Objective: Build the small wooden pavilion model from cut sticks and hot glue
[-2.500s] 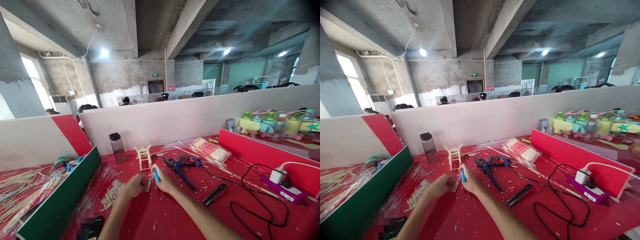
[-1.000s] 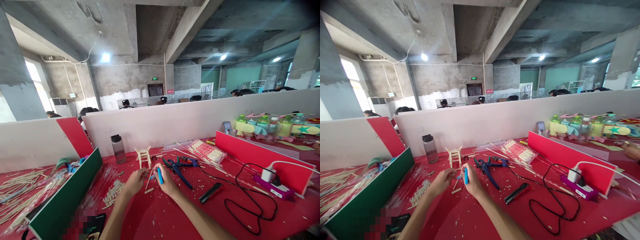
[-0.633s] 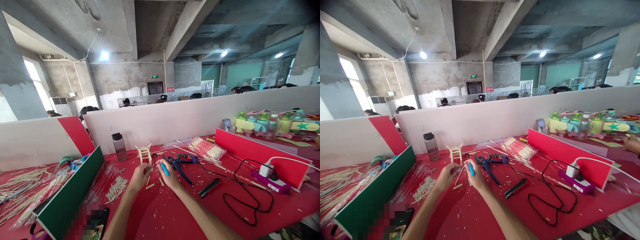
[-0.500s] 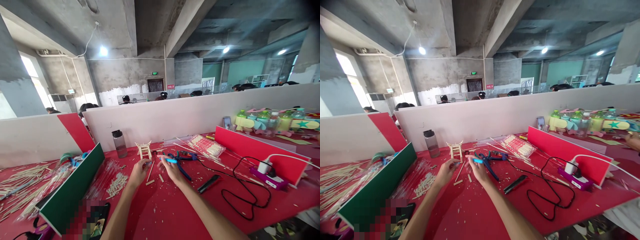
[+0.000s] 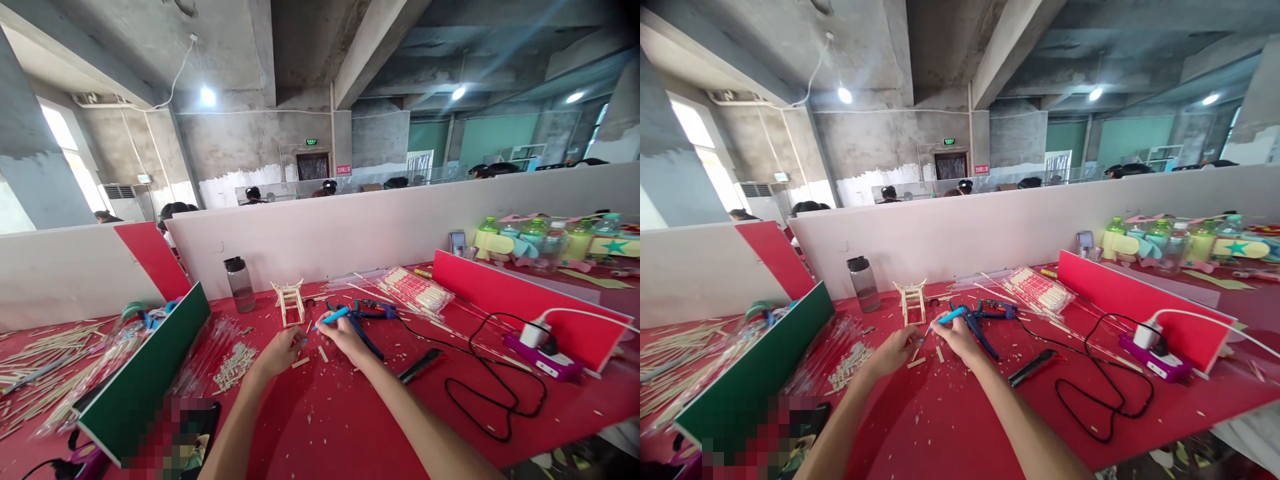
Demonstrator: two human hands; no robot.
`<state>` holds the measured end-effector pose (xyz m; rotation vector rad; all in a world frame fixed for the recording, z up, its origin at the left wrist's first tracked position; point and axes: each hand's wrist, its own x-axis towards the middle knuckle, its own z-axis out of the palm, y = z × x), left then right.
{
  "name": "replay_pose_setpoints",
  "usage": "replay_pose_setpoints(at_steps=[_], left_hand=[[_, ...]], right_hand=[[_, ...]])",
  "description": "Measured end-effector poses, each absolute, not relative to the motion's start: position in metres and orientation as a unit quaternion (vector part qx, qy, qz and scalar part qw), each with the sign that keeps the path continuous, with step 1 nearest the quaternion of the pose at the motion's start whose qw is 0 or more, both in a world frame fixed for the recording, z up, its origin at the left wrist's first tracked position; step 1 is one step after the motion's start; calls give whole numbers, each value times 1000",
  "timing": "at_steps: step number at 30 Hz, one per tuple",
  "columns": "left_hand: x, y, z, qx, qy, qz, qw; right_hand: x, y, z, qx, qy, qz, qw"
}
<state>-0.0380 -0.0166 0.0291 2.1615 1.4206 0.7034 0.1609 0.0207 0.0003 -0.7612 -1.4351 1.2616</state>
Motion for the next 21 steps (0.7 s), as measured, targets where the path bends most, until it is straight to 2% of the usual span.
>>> replay_pose_setpoints(at_steps=[7,12,21], left_hand=[[-34,-6,12,770,503,278,278],[-31,1,-1,718,479,345,369],[-29,0,-3,708,486,361,364]], right_hand=[[157,20,-8,-332,-530,601,498],[155,18,-10,-331,-493,633,497],[157,17,-7,-345,-537,601,482]])
